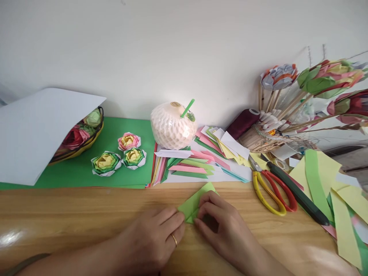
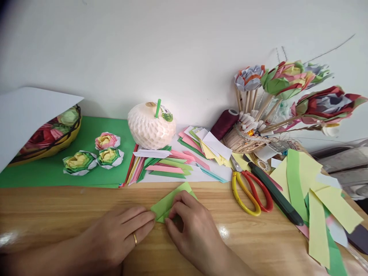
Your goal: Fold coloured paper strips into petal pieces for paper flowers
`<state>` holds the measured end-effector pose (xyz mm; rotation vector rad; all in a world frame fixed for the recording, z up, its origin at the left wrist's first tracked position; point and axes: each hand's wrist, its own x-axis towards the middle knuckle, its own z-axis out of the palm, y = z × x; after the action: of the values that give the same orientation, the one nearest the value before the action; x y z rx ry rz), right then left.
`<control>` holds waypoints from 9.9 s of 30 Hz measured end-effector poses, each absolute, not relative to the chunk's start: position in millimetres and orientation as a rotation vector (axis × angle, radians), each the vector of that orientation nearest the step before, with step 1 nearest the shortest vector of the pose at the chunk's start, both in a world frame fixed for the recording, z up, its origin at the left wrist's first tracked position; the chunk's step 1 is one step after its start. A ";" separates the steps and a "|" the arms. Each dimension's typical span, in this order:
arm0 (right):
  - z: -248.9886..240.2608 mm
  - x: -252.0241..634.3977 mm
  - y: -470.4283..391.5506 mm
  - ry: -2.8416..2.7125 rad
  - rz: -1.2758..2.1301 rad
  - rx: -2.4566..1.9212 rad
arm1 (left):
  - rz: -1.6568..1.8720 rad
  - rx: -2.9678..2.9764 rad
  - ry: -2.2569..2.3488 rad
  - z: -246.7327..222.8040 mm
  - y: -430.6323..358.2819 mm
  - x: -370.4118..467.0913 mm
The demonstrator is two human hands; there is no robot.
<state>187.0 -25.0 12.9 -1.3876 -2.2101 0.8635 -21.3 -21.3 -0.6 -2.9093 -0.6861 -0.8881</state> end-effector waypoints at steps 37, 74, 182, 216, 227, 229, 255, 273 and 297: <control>21.3 195.5 -21.2 -2.647 0.470 -1.115 | -0.733 -2.861 -0.698 -13.3 -8.3 -30.3; 6.3 197.6 -6.1 -2.496 0.178 -0.977 | -0.509 -2.937 -0.727 -10.5 -6.9 -35.5; 10.4 189.4 -13.3 -2.235 0.799 -1.313 | -0.697 -2.900 -0.717 -3.4 -34.4 -19.9; 10.8 199.5 -13.7 -2.411 0.503 -1.170 | -0.866 -2.852 -0.684 6.6 -31.0 -14.7; 16.0 203.2 -11.1 -2.438 0.584 -1.218 | -0.616 -2.954 -0.732 -5.2 -31.9 -17.9; 22.6 208.6 -7.1 -2.510 0.537 -1.116 | -0.605 -2.949 -0.740 -2.5 -28.8 -20.4; 7.9 192.8 -12.6 -2.237 0.366 -1.461 | -0.708 -2.998 -0.844 -6.6 -17.4 -18.5; 2.7 197.5 -7.4 -2.010 0.760 -1.443 | -0.507 -3.160 -0.892 -1.6 -9.2 -24.9; 10.9 207.8 -12.7 -2.580 0.121 -0.891 | -0.298 -3.158 -0.761 7.0 2.5 -27.6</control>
<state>207.8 -12.7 10.9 -0.8906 -2.5804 0.1214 -27.6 2.5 7.0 -3.1577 -0.7608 -0.2978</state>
